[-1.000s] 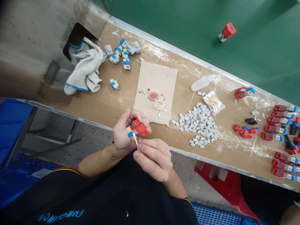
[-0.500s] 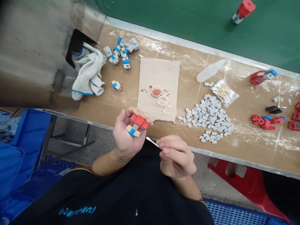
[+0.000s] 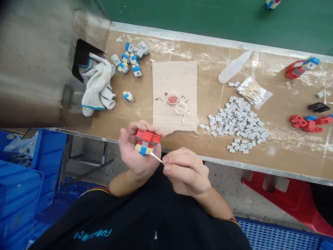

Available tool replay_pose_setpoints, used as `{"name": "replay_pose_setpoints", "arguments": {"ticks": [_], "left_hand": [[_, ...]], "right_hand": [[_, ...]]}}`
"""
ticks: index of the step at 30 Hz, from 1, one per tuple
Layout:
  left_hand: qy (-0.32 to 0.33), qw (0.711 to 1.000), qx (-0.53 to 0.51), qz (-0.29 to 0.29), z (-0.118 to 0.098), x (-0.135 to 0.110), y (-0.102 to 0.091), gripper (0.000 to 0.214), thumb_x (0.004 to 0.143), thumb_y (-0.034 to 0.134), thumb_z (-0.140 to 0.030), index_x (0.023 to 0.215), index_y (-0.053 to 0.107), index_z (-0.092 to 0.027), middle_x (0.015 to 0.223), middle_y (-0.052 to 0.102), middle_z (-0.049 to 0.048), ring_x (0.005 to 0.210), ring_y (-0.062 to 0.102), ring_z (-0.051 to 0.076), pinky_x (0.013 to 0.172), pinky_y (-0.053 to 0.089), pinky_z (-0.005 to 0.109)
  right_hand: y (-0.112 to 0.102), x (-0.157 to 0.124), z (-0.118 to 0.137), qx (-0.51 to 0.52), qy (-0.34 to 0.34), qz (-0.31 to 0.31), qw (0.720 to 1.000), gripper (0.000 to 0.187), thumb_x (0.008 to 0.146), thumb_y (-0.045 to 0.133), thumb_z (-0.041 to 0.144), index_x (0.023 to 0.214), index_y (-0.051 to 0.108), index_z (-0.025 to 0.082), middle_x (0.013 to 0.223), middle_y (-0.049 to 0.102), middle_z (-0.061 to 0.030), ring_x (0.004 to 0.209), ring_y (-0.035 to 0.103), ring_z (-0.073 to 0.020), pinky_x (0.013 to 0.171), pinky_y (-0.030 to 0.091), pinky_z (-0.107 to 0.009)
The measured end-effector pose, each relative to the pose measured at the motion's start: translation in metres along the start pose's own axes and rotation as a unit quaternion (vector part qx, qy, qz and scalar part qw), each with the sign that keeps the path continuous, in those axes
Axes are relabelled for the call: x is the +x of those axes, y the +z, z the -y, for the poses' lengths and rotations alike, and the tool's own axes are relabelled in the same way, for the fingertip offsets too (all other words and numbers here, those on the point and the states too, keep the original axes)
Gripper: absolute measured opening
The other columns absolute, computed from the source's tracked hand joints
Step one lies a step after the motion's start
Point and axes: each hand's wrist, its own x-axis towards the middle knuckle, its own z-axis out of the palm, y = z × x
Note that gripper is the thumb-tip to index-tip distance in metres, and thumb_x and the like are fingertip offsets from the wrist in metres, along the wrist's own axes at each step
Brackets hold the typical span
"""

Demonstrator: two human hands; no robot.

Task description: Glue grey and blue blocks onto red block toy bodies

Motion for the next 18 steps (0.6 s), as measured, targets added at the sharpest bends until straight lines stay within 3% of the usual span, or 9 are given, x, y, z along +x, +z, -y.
{"name": "replay_pose_setpoints", "arguments": {"ticks": [5, 11, 14, 18], "left_hand": [[0.064, 0.998, -0.007, 0.021, 0.009, 0.002, -0.005, 0.052, 0.099, 0.058, -0.067, 0.077, 0.063, -0.020, 0.073, 0.065, -0.0010, 0.061, 0.070, 0.015, 0.061, 0.059, 0.027], [0.100, 0.995, 0.014, 0.026, 0.009, 0.001, -0.006, 0.057, 0.100, 0.054, -0.072, 0.078, 0.063, -0.020, 0.075, 0.066, -0.0006, 0.063, 0.072, 0.015, 0.063, 0.062, 0.029], [0.109, 0.993, 0.004, 0.035, 0.008, 0.002, -0.008, 0.058, 0.101, 0.053, -0.071, 0.078, 0.064, -0.019, 0.079, 0.068, 0.0002, 0.065, 0.074, 0.016, 0.065, 0.064, 0.030], [0.118, 0.992, -0.001, 0.037, 0.007, 0.009, -0.013, 0.062, 0.096, 0.058, -0.077, 0.077, 0.067, -0.018, 0.084, 0.071, 0.0016, 0.073, 0.078, 0.017, 0.070, 0.068, 0.031]], "right_hand": [[0.002, 0.000, 0.001, 0.000, 0.003, 0.001, 1.000, 0.012, 0.102, 0.066, 0.012, 0.109, 0.074, 0.016, 0.088, 0.077, -0.0027, 0.071, 0.074, -0.0130, 0.058, 0.064, -0.028], [-0.009, -0.001, -0.006, -0.025, -0.018, -0.004, 1.000, 0.023, 0.102, 0.068, 0.014, 0.122, 0.075, 0.021, 0.091, 0.078, -0.0025, 0.072, 0.074, -0.0143, 0.059, 0.064, -0.030], [-0.030, 0.012, -0.025, -0.092, -0.082, -0.066, 0.990, 0.030, 0.098, 0.074, 0.016, 0.126, 0.077, 0.025, 0.088, 0.079, -0.0009, 0.069, 0.074, -0.0149, 0.058, 0.063, -0.031], [-0.071, 0.040, -0.052, -0.184, -0.131, -0.188, 0.956, 0.018, 0.092, 0.083, 0.025, 0.110, 0.082, 0.031, 0.079, 0.077, 0.0027, 0.062, 0.071, -0.0141, 0.053, 0.055, -0.028]]}}
